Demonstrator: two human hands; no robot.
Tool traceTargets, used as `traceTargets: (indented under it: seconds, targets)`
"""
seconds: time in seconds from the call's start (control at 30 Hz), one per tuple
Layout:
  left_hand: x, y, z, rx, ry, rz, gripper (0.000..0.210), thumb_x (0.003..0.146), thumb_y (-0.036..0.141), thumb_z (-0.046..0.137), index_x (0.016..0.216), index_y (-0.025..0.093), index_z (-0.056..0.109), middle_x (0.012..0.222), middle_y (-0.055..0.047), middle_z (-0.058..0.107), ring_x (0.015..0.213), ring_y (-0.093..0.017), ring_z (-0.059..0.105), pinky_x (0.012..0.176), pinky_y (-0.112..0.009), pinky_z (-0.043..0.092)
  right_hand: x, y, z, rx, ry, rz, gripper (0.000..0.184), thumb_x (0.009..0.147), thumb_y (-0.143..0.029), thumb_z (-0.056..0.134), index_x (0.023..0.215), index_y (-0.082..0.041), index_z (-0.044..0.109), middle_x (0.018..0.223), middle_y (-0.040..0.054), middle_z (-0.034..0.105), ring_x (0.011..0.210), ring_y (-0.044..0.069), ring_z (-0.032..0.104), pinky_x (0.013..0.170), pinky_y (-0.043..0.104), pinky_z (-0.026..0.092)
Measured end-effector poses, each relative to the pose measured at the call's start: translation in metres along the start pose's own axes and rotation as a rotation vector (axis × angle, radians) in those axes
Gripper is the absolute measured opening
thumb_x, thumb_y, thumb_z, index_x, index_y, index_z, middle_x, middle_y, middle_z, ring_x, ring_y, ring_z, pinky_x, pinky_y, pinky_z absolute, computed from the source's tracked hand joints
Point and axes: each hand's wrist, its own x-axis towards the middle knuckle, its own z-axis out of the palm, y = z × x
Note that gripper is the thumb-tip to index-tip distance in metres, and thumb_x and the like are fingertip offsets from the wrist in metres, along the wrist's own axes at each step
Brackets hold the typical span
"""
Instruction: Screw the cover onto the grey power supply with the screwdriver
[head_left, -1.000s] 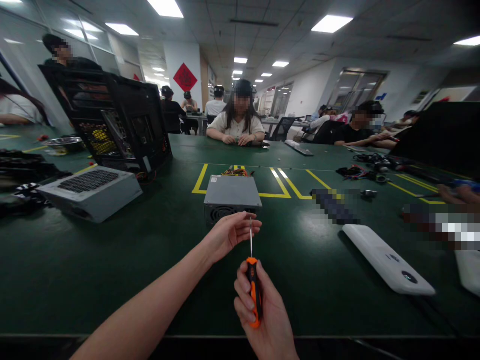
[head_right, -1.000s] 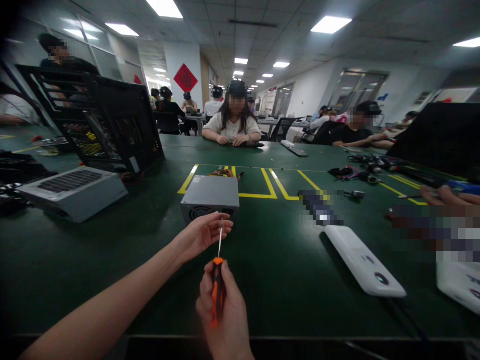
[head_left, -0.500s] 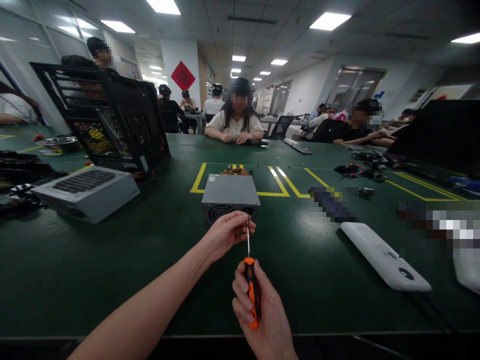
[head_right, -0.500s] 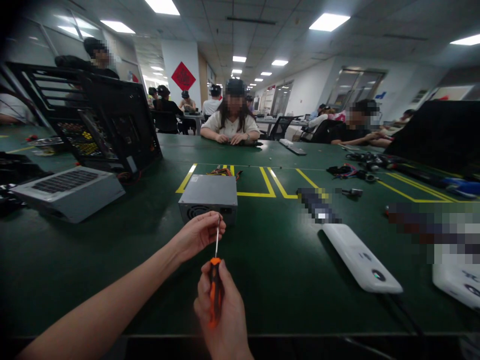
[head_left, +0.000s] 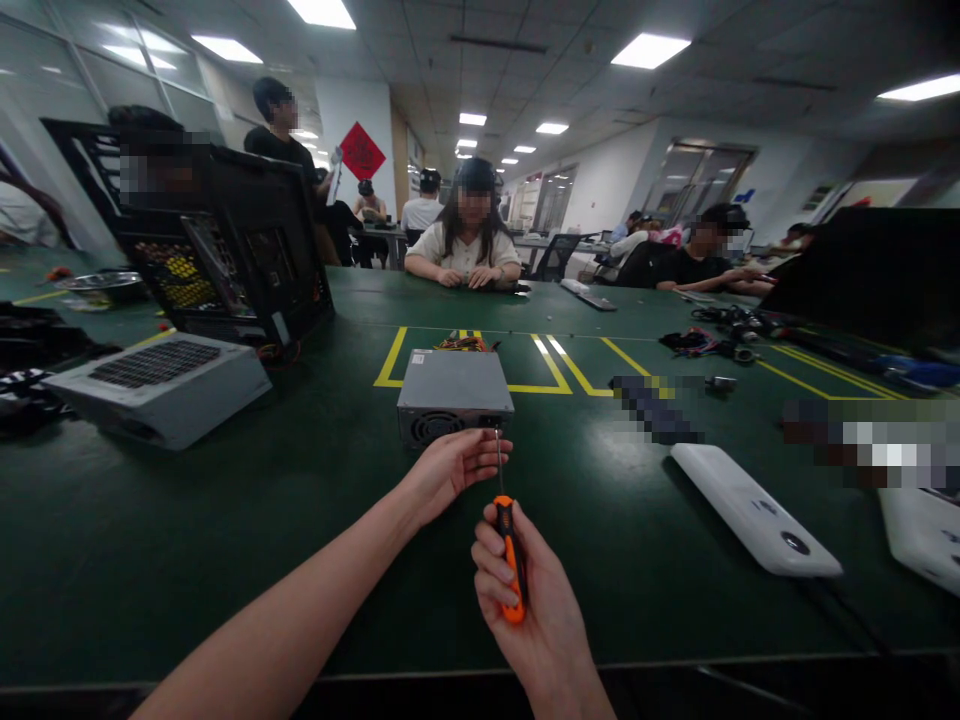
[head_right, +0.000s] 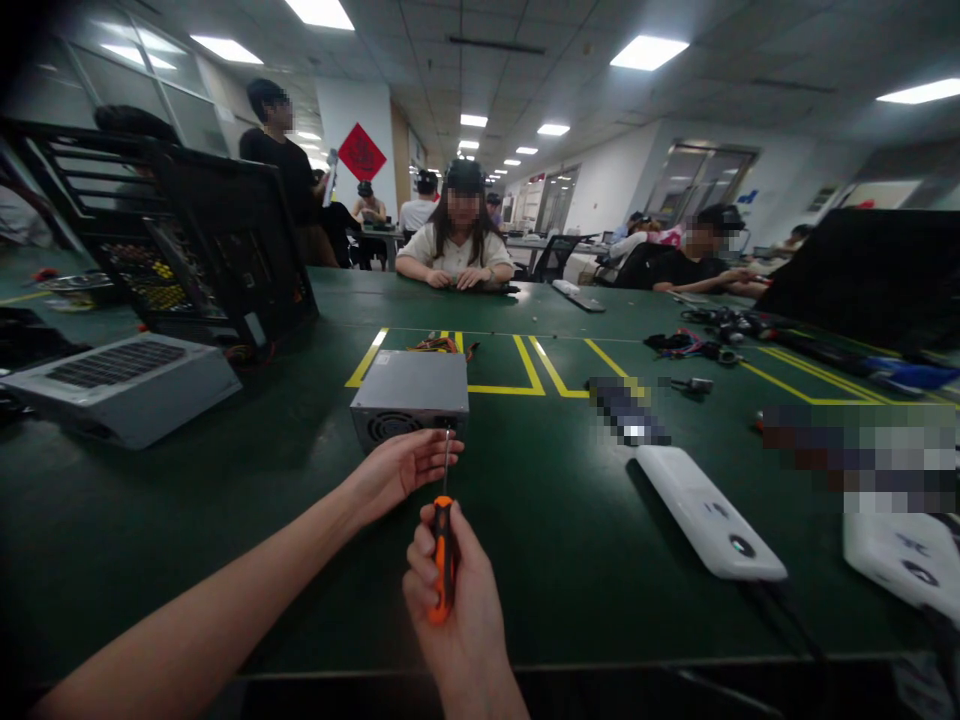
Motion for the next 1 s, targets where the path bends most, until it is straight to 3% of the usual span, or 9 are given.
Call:
traceTargets:
  seconds: [0.33, 0.6, 0.83, 1.0]
  targets:
    - [0.002, -0.001, -0.004, 0.031, 0.054, 0.056, 0.013, 0.078, 0.025, 0.06, 0.082, 0.013, 0.061, 0.079, -0.005, 0.065, 0.064, -0.008, 0.06, 0.056, -0.016, 0.047, -0.002, 0.005, -0.004, -0.116, -0.028, 0.015, 0.021, 0.078, -0.03, 0.058, 0.08, -0.009, 0.058, 0.053, -0.0061, 0.041, 0.035, -0.001, 0.026, 0.03, 0.01, 0.019]
    - [-0.004, 0.004, -0.001, 0.033, -0.006, 0.06, 0.011, 0.074, 0.023, 0.063, 0.077, 0.014, 0.057, 0.072, -0.001, 0.062, 0.06, -0.008, 0.059, 0.053, -0.017, 0.045, -0.009, 0.007, 0.001, -0.128, 0.134, -0.071, 0.015, 0.077, -0.023, 0.056, 0.08, -0.009, 0.058, 0.061, -0.0008, 0.051, 0.04, 0.001, 0.036, 0.03, 0.01, 0.022]
    - [-0.004, 0.002, 0.004, 0.063, -0.012, -0.007, 0.024, 0.082, 0.033, 0.052, 0.092, 0.013, 0.06, 0.092, -0.008, 0.064, 0.069, -0.01, 0.061, 0.058, -0.018, 0.048, -0.008, -0.002, 0.003, -0.031, 0.127, -0.089, 0.013, 0.079, -0.021, 0.052, 0.079, -0.009, 0.057, 0.06, -0.0012, 0.048, 0.039, 0.0, 0.033, 0.029, 0.008, 0.023]
    - [-0.001, 0.001, 0.003, 0.111, 0.098, -0.022, 0.025, 0.084, 0.03, 0.048, 0.095, 0.011, 0.06, 0.096, -0.012, 0.065, 0.068, -0.011, 0.062, 0.058, -0.018, 0.048, -0.004, -0.013, 0.006, 0.049, 0.141, -0.065, 0.011, 0.08, -0.018, 0.052, 0.08, -0.009, 0.056, 0.061, -0.0012, 0.046, 0.041, 0.0, 0.035, 0.031, 0.008, 0.025]
